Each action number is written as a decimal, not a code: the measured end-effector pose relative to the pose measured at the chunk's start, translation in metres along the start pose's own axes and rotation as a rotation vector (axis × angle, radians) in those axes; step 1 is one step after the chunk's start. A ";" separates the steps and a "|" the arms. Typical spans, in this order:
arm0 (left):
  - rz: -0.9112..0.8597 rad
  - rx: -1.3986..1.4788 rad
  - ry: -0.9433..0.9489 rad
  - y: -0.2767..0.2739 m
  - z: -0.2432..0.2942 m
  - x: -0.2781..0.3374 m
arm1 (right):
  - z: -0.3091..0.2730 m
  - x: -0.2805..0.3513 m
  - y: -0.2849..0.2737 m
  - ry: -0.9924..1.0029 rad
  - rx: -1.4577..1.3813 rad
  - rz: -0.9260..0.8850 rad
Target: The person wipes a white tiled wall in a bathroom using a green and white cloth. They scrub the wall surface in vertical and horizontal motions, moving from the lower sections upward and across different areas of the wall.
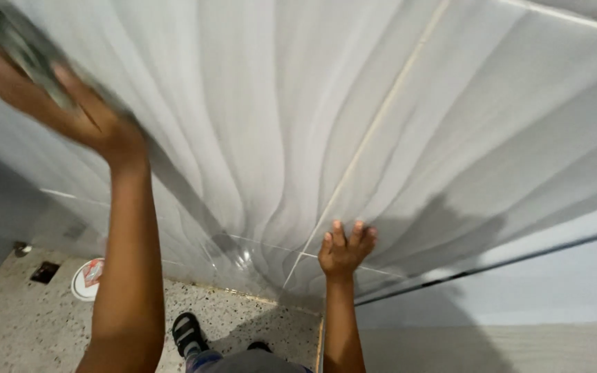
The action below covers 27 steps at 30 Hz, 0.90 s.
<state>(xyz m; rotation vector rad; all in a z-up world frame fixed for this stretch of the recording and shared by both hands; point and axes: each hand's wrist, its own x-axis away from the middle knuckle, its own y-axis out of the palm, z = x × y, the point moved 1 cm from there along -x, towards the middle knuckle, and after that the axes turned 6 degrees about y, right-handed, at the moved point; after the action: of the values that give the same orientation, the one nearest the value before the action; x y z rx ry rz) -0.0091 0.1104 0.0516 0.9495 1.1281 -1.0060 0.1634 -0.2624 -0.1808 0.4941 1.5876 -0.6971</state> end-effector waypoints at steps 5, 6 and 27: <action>-0.179 -0.013 0.048 -0.023 0.078 0.165 | -0.011 0.007 -0.002 0.089 -0.172 0.034; -0.186 -0.019 0.037 -0.039 0.077 0.268 | -0.018 -0.002 -0.013 0.085 -0.175 0.021; -0.012 0.086 -0.401 0.011 0.156 0.117 | -0.019 -0.071 -0.121 0.695 -0.558 -0.082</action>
<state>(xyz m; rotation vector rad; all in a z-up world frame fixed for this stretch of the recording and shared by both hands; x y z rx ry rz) 0.0562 -0.0516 -0.0350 0.7642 0.7615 -1.1999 0.0777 -0.3315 -0.0918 0.2580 2.3609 -0.1009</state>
